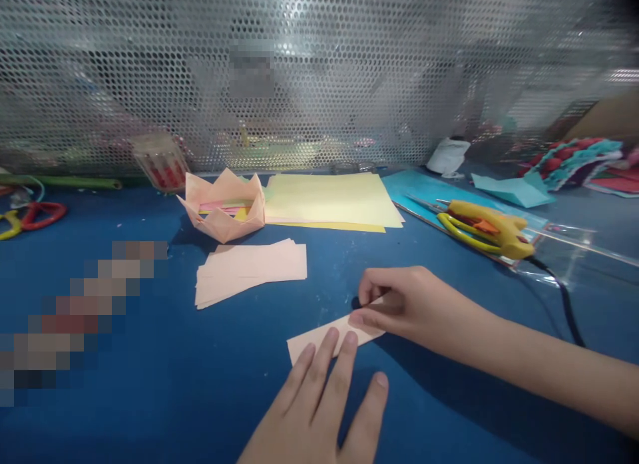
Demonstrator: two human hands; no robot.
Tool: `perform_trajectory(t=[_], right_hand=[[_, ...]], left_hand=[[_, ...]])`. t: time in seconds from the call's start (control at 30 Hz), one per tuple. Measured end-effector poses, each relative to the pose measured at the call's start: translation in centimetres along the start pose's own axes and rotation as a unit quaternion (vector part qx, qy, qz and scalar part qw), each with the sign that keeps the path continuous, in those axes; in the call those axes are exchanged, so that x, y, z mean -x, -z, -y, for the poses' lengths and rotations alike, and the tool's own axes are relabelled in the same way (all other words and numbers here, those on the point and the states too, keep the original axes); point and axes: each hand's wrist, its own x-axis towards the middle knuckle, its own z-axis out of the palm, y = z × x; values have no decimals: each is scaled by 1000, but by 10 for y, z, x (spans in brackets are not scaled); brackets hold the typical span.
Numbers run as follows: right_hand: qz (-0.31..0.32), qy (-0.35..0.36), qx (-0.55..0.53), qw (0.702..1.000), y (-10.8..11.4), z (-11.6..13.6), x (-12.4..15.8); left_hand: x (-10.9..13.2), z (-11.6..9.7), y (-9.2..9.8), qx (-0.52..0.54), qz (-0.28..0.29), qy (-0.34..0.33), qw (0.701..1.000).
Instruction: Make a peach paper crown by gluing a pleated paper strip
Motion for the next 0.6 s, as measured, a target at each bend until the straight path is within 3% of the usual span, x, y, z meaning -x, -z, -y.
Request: perform_trajectory(t=[0.2, 0.4, 0.6], right_hand=[[25, -18, -15, 999, 10, -8, 5], [3, -48, -3, 999, 9, -6, 9], [-16, -31, 13, 999, 7, -7, 7]], left_hand=[[1, 1, -3, -18, -5, -12, 1000], [3, 4, -6, 16, -1, -3, 1000], [2, 6, -5, 22, 9, -5, 1000]])
